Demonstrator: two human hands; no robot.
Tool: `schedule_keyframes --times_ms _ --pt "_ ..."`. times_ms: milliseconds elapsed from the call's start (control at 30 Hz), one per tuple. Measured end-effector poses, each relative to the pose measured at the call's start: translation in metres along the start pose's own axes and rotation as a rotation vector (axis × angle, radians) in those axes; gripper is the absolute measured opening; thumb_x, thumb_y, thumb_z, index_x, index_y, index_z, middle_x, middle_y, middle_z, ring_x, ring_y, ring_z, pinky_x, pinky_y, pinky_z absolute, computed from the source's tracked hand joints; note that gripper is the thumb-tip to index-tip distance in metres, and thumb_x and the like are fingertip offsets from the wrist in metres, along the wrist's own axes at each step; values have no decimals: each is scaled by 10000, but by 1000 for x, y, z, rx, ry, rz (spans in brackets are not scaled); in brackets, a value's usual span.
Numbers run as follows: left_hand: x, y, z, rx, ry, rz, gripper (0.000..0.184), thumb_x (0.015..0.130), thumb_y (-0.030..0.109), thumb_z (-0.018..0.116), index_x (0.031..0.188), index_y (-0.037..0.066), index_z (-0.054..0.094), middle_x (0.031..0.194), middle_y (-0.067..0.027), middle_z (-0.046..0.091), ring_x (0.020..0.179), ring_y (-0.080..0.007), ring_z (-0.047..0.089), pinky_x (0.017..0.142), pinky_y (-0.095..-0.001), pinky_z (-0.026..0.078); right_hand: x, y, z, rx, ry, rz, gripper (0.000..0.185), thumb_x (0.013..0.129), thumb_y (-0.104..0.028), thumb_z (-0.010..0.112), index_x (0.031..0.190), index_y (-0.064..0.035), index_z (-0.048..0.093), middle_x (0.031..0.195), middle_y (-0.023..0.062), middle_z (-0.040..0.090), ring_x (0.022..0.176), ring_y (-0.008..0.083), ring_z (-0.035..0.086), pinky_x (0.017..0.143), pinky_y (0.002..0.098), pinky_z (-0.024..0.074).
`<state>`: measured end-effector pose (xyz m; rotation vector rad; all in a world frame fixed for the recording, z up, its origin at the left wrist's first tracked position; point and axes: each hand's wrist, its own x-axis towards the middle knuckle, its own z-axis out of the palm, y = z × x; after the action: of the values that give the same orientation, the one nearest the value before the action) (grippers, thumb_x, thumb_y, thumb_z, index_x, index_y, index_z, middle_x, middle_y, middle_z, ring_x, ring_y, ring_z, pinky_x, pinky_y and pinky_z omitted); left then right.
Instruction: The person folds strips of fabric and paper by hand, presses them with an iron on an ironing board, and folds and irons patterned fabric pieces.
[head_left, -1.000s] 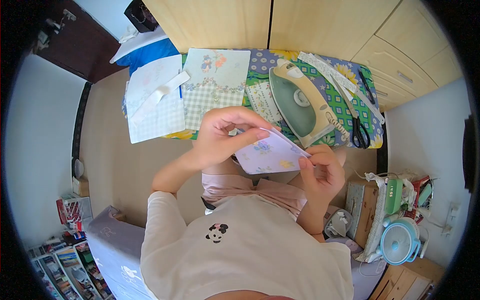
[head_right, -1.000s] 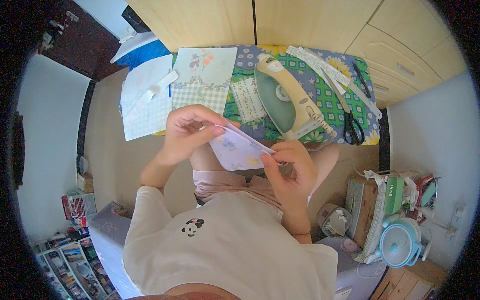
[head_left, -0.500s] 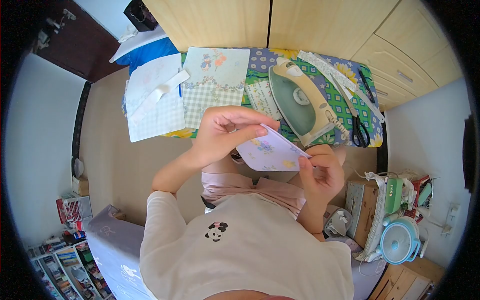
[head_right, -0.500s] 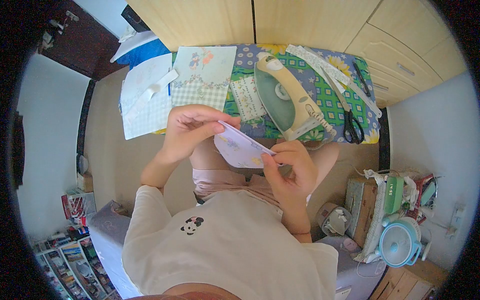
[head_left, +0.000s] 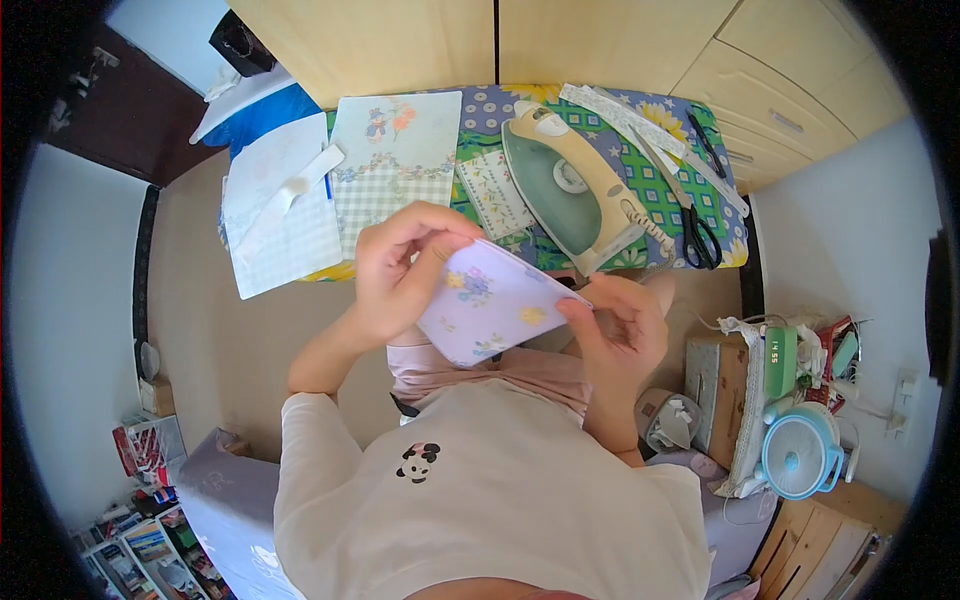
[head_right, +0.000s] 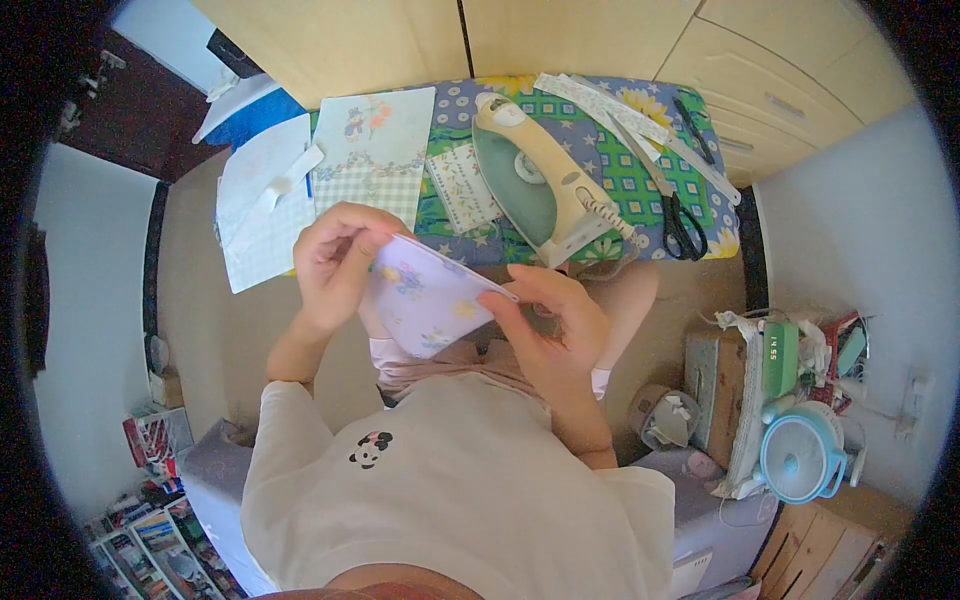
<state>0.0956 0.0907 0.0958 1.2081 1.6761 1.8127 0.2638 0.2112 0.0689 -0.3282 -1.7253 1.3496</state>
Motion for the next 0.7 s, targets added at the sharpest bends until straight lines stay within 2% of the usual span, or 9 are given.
schedule_keyframes --times_ms 67,133,267,333,367,433,567,633,700 --pt "1 -3 -2 23 -8 42 106 870 -60 494 902 -26 589 876 -110 651 798 -138 620 708 -241 490 -1 0 1 18 77 68 165 729 47 703 872 6 631 757 90 638 674 113 587 589 226 467" --pt "1 -5 -2 47 -18 84 96 879 -62 482 922 -34 563 892 -122 642 803 -155 619 724 -258 492 -1 5 -1 -22 8 -10 259 738 51 694 980 25 605 763 95 639 677 108 594 601 224 473" --pt "2 -3 4 212 74 222 108 836 -69 544 891 -25 625 836 -86 666 735 -108 630 629 -215 486 -4 10 0 -41 7 -73 315 737 72 683 1034 33 586 799 89 643 701 105 591 637 210 462" --pt "3 0 4 272 81 245 110 831 -74 547 887 -28 629 829 -87 668 719 -111 633 619 -216 489 -3 8 6 134 120 81 246 780 37 654 1020 34 597 828 74 639 722 87 575 658 196 440" --pt "4 1 3 240 95 230 112 826 -77 550 882 -27 634 826 -88 669 709 -116 634 616 -217 490 0 9 8 134 120 79 246 780 37 654 1020 34 597 828 74 639 722 87 575 658 196 440" --pt "3 -1 2 207 108 217 114 822 -80 554 877 -27 638 823 -90 670 700 -122 636 613 -219 492 6 13 12 387 44 294 139 832 -31 620 960 22 625 840 55 625 727 64 548 672 178 416" --pt "-1 -7 0 213 78 283 117 811 -79 573 890 -28 642 824 -90 671 707 -111 631 613 -213 487 -2 29 17 327 16 308 131 862 -92 596 933 12 632 787 34 615 684 47 521 622 175 399" --pt "-5 -6 -1 231 78 292 114 809 -75 583 894 -29 644 827 -88 672 712 -104 627 619 -209 484 -2 30 17 111 63 201 119 860 -97 598 880 12 640 701 18 599 604 33 476 540 180 365" --pt "-9 -3 -4 131 104 168 120 809 -67 597 910 -28 649 836 -79 674 727 -86 613 649 -203 479 1 27 21 50 56 136 122 860 -98 596 846 15 640 644 15 576 557 34 453 500 191 345"
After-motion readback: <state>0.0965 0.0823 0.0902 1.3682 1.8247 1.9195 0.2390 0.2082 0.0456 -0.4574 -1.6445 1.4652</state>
